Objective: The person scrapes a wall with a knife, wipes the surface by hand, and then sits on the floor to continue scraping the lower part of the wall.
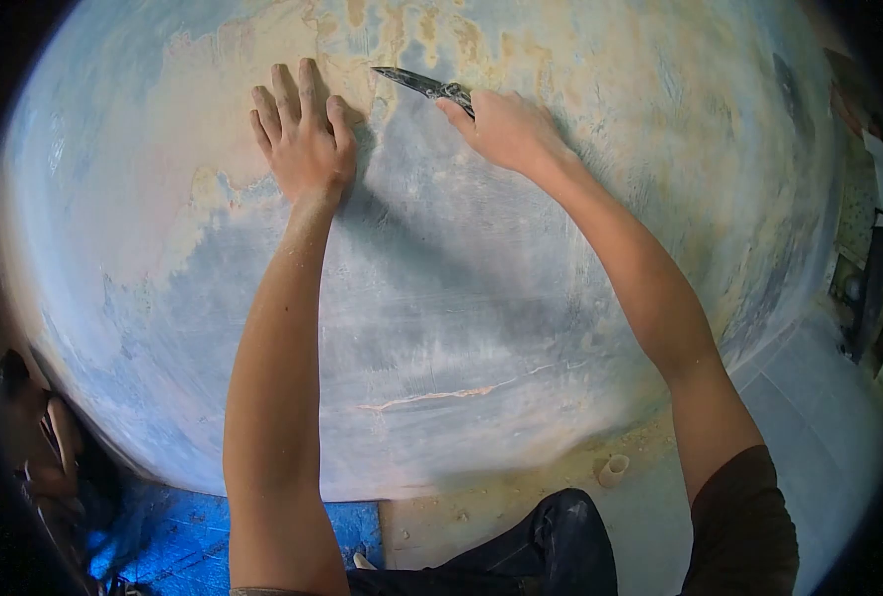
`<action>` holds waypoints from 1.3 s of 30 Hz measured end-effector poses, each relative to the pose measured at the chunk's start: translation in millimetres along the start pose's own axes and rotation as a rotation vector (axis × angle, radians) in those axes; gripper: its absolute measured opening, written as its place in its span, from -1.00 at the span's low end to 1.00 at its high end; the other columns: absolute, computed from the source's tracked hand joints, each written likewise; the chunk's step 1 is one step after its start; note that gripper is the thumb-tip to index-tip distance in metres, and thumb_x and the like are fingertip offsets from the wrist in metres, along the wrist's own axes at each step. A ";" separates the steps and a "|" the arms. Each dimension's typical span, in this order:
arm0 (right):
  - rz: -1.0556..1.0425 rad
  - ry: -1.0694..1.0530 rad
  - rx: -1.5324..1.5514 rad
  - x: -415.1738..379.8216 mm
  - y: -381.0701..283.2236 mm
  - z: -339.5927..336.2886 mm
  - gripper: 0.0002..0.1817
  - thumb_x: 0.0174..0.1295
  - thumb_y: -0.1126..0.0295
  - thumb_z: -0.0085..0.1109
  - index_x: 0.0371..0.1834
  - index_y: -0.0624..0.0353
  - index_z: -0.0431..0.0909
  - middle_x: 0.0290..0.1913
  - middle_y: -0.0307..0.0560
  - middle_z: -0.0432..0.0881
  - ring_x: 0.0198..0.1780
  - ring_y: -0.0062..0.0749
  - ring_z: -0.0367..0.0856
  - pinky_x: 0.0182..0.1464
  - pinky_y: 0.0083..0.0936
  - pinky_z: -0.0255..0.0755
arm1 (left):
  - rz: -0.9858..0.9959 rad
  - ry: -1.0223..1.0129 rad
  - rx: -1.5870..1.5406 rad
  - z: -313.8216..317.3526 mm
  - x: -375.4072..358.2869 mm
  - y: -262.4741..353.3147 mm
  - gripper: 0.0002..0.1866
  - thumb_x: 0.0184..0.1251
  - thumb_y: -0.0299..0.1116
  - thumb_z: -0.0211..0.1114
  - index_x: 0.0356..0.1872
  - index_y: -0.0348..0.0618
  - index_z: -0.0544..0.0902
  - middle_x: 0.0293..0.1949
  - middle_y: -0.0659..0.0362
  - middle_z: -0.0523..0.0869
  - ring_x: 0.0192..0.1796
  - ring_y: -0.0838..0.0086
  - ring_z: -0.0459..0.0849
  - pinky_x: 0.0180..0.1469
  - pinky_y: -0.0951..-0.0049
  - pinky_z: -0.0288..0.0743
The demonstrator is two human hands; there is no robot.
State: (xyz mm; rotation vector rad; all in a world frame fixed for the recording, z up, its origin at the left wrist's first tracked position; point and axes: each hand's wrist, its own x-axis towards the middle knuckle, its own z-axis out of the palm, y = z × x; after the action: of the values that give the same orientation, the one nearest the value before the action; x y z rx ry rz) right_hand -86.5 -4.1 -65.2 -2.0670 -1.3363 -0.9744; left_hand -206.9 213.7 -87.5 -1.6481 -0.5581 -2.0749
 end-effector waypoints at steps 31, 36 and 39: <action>-0.048 0.088 -0.066 11.9 10.2 -4.3 -0.30 0.57 -0.22 -0.17 -0.38 0.22 0.62 -0.56 0.02 0.67 -0.44 -0.09 0.70 -0.22 -0.02 0.57 | -0.011 0.001 0.010 -2.4 0.1 1.1 -0.38 0.61 0.05 -0.15 0.64 0.34 0.18 0.67 0.17 0.11 0.69 0.05 -0.03 0.69 0.06 -0.27; -0.038 0.061 -0.082 18.1 7.8 -14.9 -0.28 0.56 -0.24 -0.18 -0.33 0.23 0.65 -0.46 0.06 0.73 -0.30 -0.05 0.77 -0.06 0.02 0.57 | -0.010 0.006 0.026 0.0 -0.3 0.1 -0.38 0.62 0.07 -0.15 0.65 0.36 0.16 0.68 0.18 0.11 0.69 0.07 -0.03 0.69 0.06 -0.26; -0.040 0.078 -0.086 27.5 6.4 -21.2 -0.27 0.56 -0.24 -0.19 -0.30 0.25 0.67 -0.44 0.09 0.73 -0.27 -0.02 0.77 -0.03 0.04 0.56 | -0.009 0.002 0.022 -1.0 -0.1 0.1 -0.38 0.62 0.07 -0.14 0.65 0.35 0.16 0.68 0.18 0.10 0.69 0.07 -0.02 0.69 0.06 -0.25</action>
State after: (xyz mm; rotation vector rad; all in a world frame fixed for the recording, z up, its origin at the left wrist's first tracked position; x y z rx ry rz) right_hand -79.8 -6.3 -30.6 -2.0495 -1.3224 -1.1356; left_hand -207.7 213.1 -87.9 -1.6343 -0.5864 -2.0694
